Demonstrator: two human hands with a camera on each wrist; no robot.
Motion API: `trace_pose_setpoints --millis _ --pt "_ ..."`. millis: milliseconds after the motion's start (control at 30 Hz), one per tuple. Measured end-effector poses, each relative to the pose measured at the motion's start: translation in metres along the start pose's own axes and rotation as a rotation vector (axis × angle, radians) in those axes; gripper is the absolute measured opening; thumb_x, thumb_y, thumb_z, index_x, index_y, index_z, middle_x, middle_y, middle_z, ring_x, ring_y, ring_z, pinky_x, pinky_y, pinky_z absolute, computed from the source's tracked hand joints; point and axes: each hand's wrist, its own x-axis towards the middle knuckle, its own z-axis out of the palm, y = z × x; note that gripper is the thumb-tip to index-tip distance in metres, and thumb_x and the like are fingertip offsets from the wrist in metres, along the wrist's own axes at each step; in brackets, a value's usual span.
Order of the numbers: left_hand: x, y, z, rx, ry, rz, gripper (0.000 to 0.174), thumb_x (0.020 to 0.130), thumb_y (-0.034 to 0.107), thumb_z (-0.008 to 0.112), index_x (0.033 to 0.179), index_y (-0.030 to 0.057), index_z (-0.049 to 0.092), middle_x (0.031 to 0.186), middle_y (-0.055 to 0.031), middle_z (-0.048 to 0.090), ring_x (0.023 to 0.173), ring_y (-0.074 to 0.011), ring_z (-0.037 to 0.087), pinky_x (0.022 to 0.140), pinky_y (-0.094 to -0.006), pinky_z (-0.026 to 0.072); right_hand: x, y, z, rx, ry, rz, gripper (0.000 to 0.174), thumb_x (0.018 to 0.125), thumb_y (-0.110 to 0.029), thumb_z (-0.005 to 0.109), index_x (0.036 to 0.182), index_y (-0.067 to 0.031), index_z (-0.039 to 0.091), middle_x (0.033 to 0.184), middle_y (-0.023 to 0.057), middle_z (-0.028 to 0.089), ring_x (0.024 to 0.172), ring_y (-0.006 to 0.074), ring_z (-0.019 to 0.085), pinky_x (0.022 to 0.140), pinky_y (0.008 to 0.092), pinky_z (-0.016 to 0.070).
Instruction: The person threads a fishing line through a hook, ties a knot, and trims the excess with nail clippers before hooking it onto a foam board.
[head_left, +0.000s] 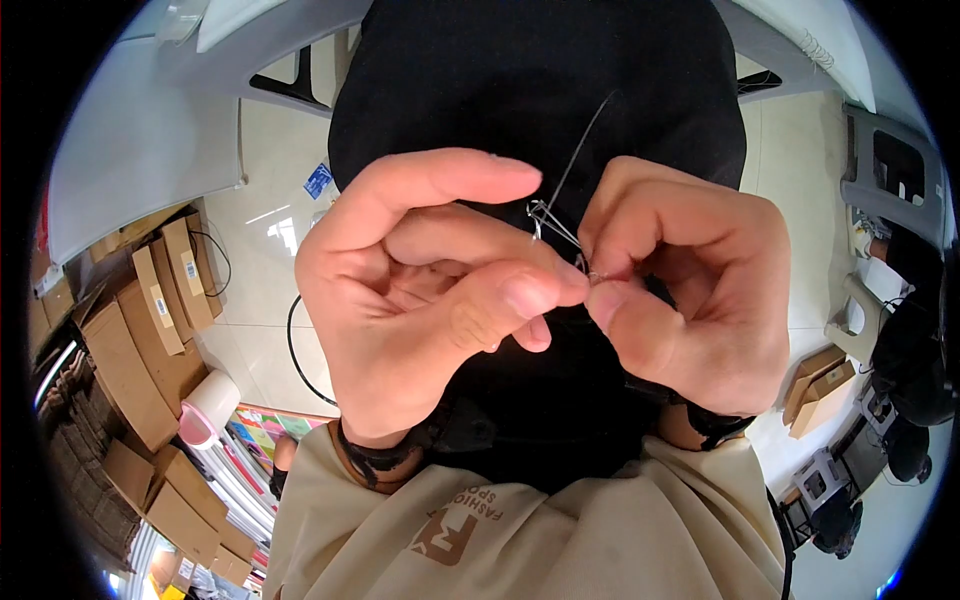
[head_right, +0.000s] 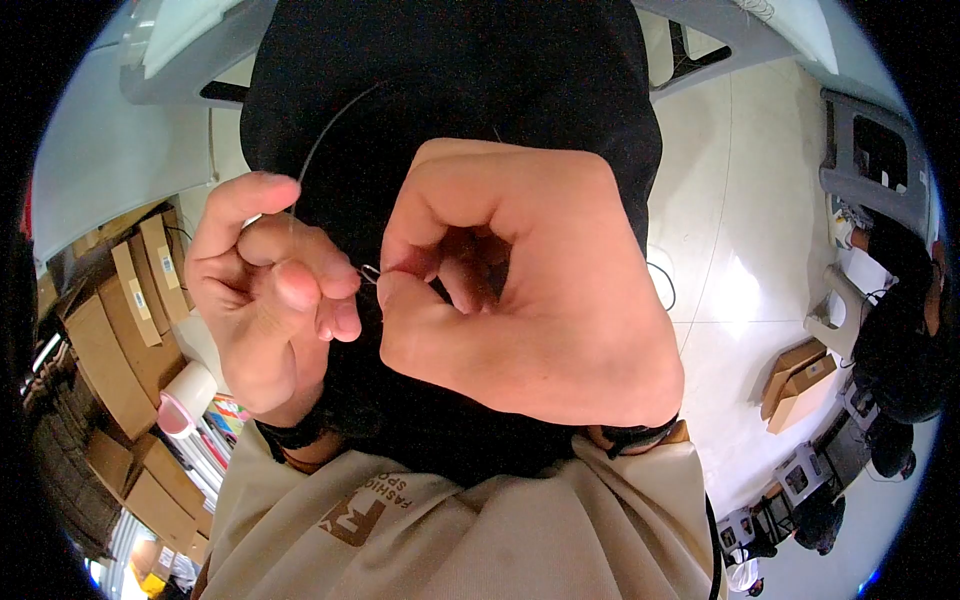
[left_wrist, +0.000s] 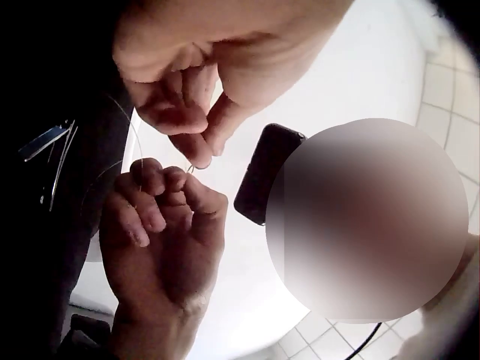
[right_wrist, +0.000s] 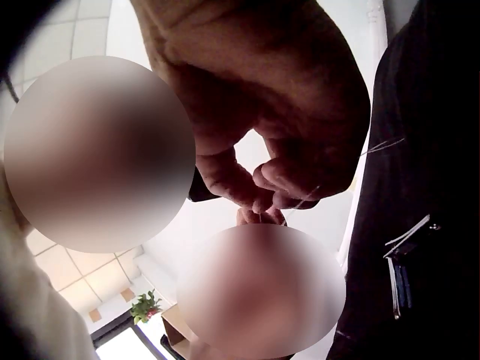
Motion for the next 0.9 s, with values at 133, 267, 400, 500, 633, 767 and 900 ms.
trace_pose_setpoints --millis 133,267,400,500,633,767,900 --pt "-0.002 -0.005 0.002 -0.057 0.0 0.099 0.026 0.079 0.016 0.062 0.091 0.0002 0.045 0.065 -0.0147 0.056 0.041 -0.014 0.047 0.037 -0.0204 0.0369 0.001 0.002 0.0 0.04 0.012 0.044 0.008 0.061 0.0 0.053 0.06 0.0042 0.047 0.067 0.0095 0.047 0.057 0.0091 0.04 0.05 0.0212 0.0293" --pt "0.002 -0.011 0.0 0.009 -0.133 0.238 0.019 0.078 0.012 0.061 0.084 0.0019 0.046 0.062 -0.0143 0.054 0.039 -0.0156 0.045 0.038 -0.0212 0.0377 0.004 -0.002 0.001 0.077 0.009 0.144 0.009 0.061 -0.001 0.054 0.06 0.0044 0.047 0.067 0.0097 0.047 0.058 0.0094 0.04 0.051 0.0214 0.0297" --pt "0.001 -0.005 0.002 0.059 -0.102 0.169 0.017 0.077 0.009 0.061 0.085 0.0003 0.049 0.066 -0.0149 0.053 0.045 -0.0145 0.046 0.041 -0.0209 0.0383 0.002 -0.001 0.0 0.065 0.003 0.09 0.009 0.061 -0.001 0.054 0.06 0.0044 0.047 0.068 0.0098 0.048 0.058 0.009 0.04 0.05 0.0209 0.029" --pt "0.001 -0.005 0.001 0.085 -0.057 0.15 0.017 0.075 0.006 0.063 0.086 -0.0007 0.052 0.07 -0.0146 0.053 0.05 -0.0135 0.047 0.044 -0.0201 0.0388 0.001 -0.003 0.0 0.071 -0.011 0.085 0.009 0.062 -0.001 0.054 0.061 0.0045 0.048 0.068 0.0098 0.048 0.057 0.0089 0.04 0.049 0.0207 0.0285" --pt "0.001 -0.005 0.0 0.112 -0.025 0.139 0.017 0.072 0.004 0.065 0.084 -0.0016 0.054 0.074 -0.0129 0.053 0.055 -0.0125 0.047 0.05 -0.0197 0.0391 0.001 0.0 0.001 0.02 -0.02 -0.002 0.007 0.063 0.0 0.054 0.062 0.0044 0.048 0.069 0.0094 0.049 0.057 0.008 0.039 0.049 0.0202 0.0281" --pt "0.0 -0.002 0.001 0.125 -0.008 0.113 0.016 0.071 0.003 0.066 0.083 -0.0022 0.056 0.075 -0.0115 0.052 0.06 -0.0123 0.047 0.055 -0.0195 0.0373 0.002 0.001 0.001 -0.003 -0.021 -0.015 0.006 0.063 0.001 0.053 0.062 0.004 0.048 0.069 0.0091 0.049 0.056 0.0071 0.038 0.049 0.0196 0.0278" --pt "0.0 -0.002 -0.006 0.187 -0.076 0.147 0.019 0.07 0.003 0.067 0.084 -0.0034 0.056 0.072 -0.0097 0.052 0.062 -0.0117 0.046 0.057 -0.0194 0.0351 0.002 0.0 0.001 -0.013 -0.025 -0.006 0.006 0.063 0.002 0.053 0.062 0.0038 0.048 0.069 0.0087 0.049 0.056 0.0069 0.038 0.049 0.0195 0.0277"
